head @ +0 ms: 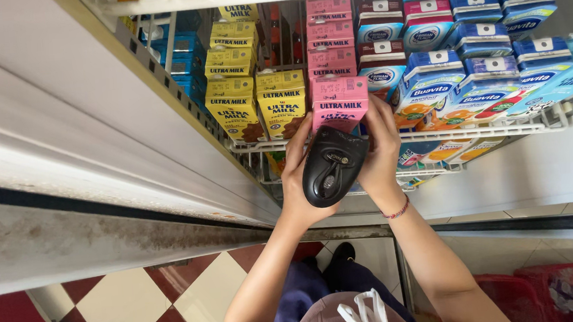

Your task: The person scans various drink cartons with a handheld device and places them back onto the shelves of a refrigerator.

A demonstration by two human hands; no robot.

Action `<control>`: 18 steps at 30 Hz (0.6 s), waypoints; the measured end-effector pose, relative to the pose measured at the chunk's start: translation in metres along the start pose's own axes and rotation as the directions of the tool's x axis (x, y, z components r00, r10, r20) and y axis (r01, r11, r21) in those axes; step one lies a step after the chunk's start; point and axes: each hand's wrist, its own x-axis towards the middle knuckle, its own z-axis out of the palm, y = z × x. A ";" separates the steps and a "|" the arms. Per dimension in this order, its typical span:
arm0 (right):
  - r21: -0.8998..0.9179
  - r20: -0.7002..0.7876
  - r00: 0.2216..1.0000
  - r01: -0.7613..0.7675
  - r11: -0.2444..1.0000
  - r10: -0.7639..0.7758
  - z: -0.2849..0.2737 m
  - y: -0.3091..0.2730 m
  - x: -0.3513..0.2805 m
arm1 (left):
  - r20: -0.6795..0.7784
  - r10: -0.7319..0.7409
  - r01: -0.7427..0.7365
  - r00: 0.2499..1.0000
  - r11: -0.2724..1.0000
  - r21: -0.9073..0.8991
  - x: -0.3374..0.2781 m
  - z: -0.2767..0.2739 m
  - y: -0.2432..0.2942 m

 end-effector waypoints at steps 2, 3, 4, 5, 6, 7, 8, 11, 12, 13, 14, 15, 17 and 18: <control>-0.009 -0.009 1.000 0.002 1.000 -0.002 0.002 0.001 0.002 | -0.007 0.024 -0.024 1.000 1.000 0.005 0.002 -0.001 -0.002; -0.020 -0.015 1.000 0.000 1.000 0.000 0.003 0.002 0.002 | -0.013 0.042 -0.042 0.999 0.999 0.010 0.003 -0.001 -0.002; -0.021 -0.017 1.000 0.002 1.000 -0.003 0.004 0.003 0.002 | -0.013 0.046 -0.045 0.999 0.999 0.009 0.004 0.000 -0.003; -0.024 -0.020 1.000 0.011 1.000 -0.012 0.004 0.004 0.002 | -0.021 0.047 -0.047 0.999 0.999 0.013 0.004 0.001 -0.004; -0.027 -0.022 1.000 0.020 0.999 -0.021 0.004 0.005 0.002 | -0.029 0.049 -0.048 0.998 0.999 0.017 0.004 0.002 -0.005; -0.028 -0.024 0.999 0.023 0.999 -0.024 0.005 0.005 0.001 | -0.030 0.052 -0.052 0.998 0.999 0.017 0.004 0.002 -0.006; -0.020 -0.021 1.000 0.016 1.000 -0.017 0.005 0.006 0.001 | -0.022 0.044 -0.044 0.999 0.999 0.007 0.003 0.002 -0.007; -0.016 -0.007 1.000 0.016 1.000 -0.016 0.005 0.006 -0.002 | -0.018 0.037 -0.036 0.999 0.999 0.003 -0.001 0.003 -0.010; -0.022 -0.002 1.000 0.027 0.999 -0.027 0.006 0.006 -0.002 | -0.020 0.044 -0.044 0.999 0.999 0.005 -0.001 0.003 -0.012; -0.021 -0.001 1.000 0.030 0.999 -0.030 0.007 0.006 -0.001 | -0.023 0.045 -0.044 0.999 0.999 0.006 -0.001 0.003 -0.012; -0.024 -0.006 1.000 0.024 0.999 -0.024 0.008 0.005 -0.001 | -0.027 0.036 -0.036 0.999 0.999 -0.001 -0.001 0.003 -0.013; -0.030 -0.011 1.000 0.019 0.999 -0.019 0.009 0.006 0.000 | -0.030 0.027 -0.027 0.999 1.000 -0.011 0.000 0.004 -0.014; -0.051 -0.013 1.000 0.024 0.998 -0.024 0.010 0.007 -0.001 | -0.045 0.037 -0.038 0.998 0.999 -0.017 0.000 0.006 -0.017; -0.071 -0.015 1.000 0.026 0.997 -0.027 0.010 0.008 -0.001 | -0.057 0.047 -0.048 0.997 0.999 -0.021 0.000 0.007 -0.018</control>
